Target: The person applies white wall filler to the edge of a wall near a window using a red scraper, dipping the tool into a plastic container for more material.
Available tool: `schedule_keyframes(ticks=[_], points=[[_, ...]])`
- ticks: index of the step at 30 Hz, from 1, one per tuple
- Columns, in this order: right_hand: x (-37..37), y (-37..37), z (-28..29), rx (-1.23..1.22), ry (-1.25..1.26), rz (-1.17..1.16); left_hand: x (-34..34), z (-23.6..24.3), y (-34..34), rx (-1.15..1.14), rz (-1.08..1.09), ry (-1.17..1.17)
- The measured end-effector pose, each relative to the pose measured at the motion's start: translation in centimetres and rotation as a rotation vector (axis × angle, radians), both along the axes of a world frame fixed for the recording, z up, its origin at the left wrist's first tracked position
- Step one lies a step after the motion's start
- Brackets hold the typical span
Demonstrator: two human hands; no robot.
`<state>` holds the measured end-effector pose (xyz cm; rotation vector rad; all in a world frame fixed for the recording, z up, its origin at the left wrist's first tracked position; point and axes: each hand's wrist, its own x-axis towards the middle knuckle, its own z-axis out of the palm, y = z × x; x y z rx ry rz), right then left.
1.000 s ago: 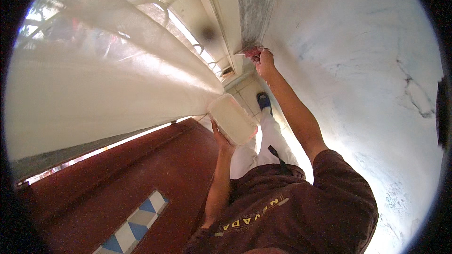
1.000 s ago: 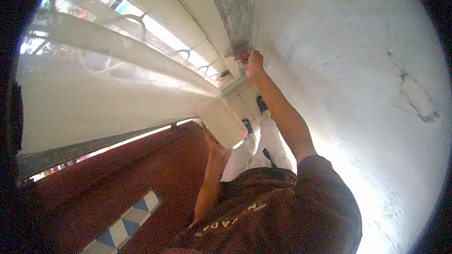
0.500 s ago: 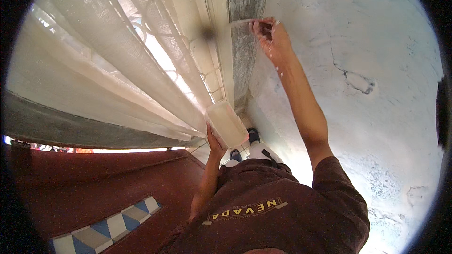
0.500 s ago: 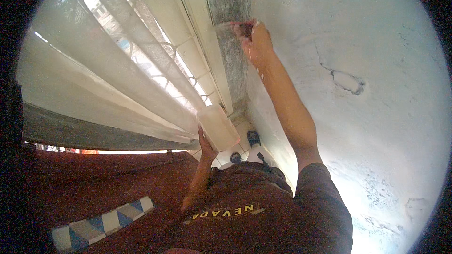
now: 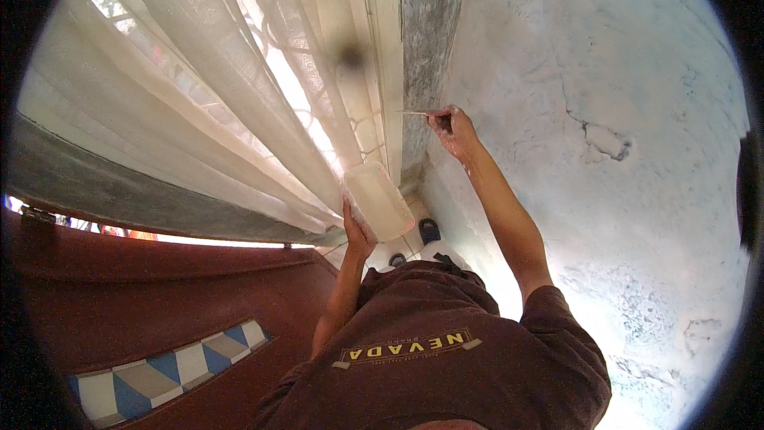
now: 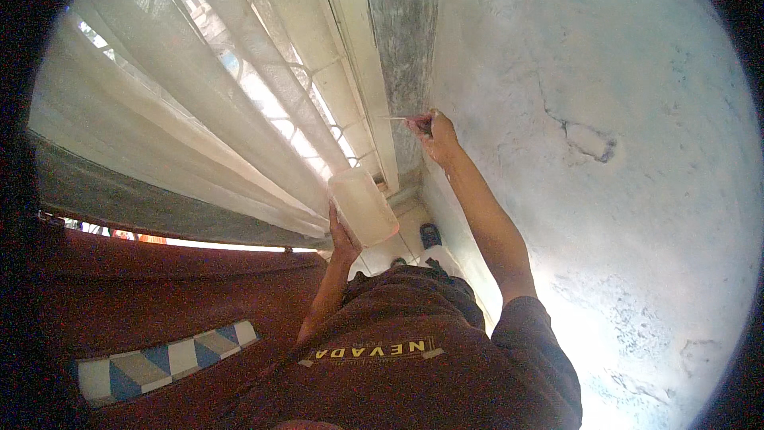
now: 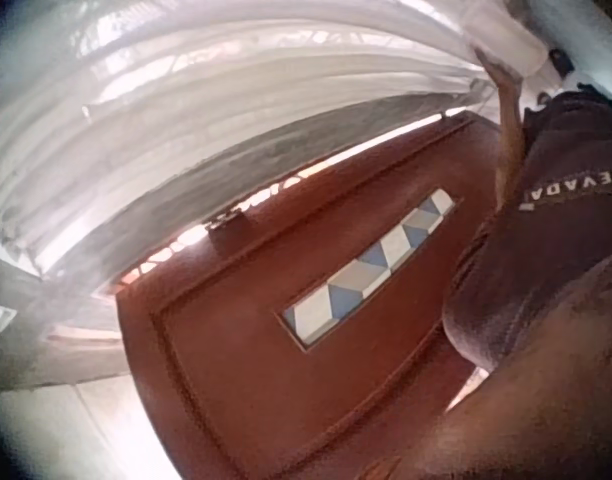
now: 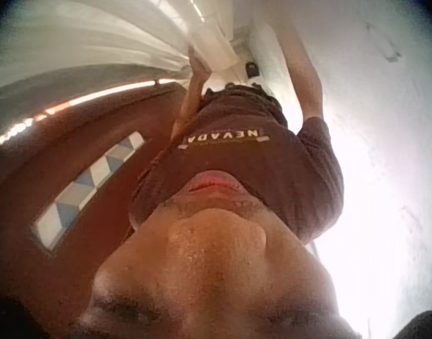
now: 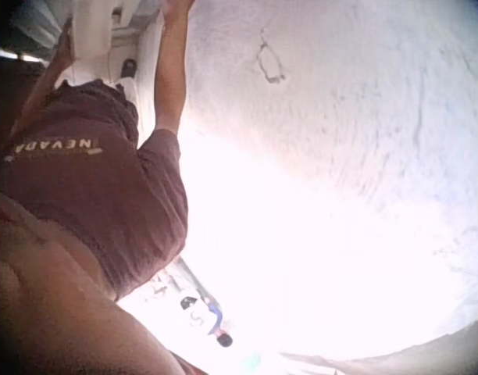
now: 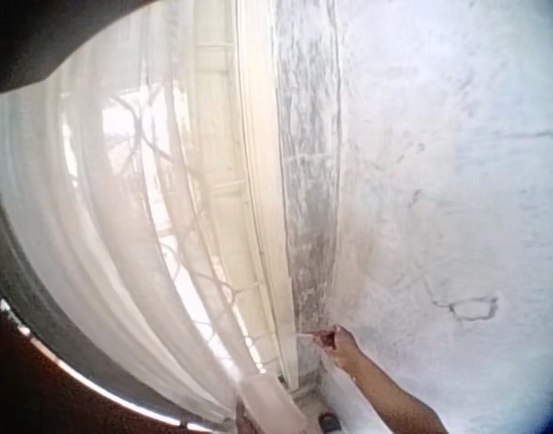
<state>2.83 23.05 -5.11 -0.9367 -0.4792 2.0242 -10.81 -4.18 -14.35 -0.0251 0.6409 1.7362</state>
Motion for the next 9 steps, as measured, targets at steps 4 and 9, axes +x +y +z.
schedule_keyframes(ticks=[4, 9], points=[[-3.7, 3.4, 7.5, 0.002, 0.255, 0.078, -0.6, 0.1, -0.2, -0.004, 0.023, 0.012], [-4.8, 8.1, 20.7, 0.014, 0.573, 0.322, -0.3, 0.7, 0.3, 0.031, -0.001, 0.034]])
